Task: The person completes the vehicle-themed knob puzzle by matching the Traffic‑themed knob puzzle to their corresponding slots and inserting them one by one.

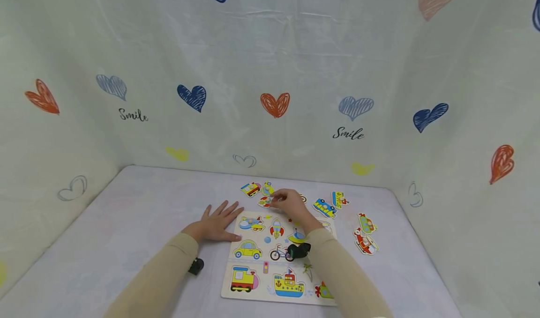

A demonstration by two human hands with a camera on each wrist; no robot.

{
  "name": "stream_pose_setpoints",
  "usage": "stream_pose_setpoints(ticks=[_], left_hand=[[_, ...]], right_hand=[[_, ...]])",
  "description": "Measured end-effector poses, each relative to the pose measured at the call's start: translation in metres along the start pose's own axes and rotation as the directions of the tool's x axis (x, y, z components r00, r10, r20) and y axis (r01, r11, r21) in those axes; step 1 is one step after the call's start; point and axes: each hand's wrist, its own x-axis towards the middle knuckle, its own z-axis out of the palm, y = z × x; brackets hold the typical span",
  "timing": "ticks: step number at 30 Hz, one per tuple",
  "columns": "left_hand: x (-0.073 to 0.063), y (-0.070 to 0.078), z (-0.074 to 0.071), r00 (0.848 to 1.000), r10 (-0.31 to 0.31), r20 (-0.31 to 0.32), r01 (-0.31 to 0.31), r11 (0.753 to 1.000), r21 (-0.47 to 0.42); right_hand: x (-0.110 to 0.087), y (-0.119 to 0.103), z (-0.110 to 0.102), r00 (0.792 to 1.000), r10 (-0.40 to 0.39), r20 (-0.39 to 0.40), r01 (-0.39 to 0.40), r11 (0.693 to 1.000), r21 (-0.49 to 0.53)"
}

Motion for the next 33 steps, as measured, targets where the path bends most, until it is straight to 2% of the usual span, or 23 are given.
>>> stream_pose_setpoints(ticks=[10, 21, 33], left_hand=[[-0.001, 0.003, 0.0, 1.0, -0.005, 0.005, 0.005, 1.0, -0.006], [-0.001, 0.004, -0.003, 1.0, -0.004, 0.01, 0.004, 1.0, -0.009], [-0.002, 0.002, -0.004, 1.0, 0.003, 0.008, -0.003, 1.0, -0.012]], right_hand=[[0.013, 0.002, 0.009, 0.999, 0.039, -0.036, -0.04, 0.999, -0.024], [0.018, 0.004, 0.01, 0.998, -0.048, -0.043, 0.041, 0.985, -0.167], [0.024, -0.004, 0.014, 0.996, -0.043, -0.083, 0.025, 0.977, -0.211]])
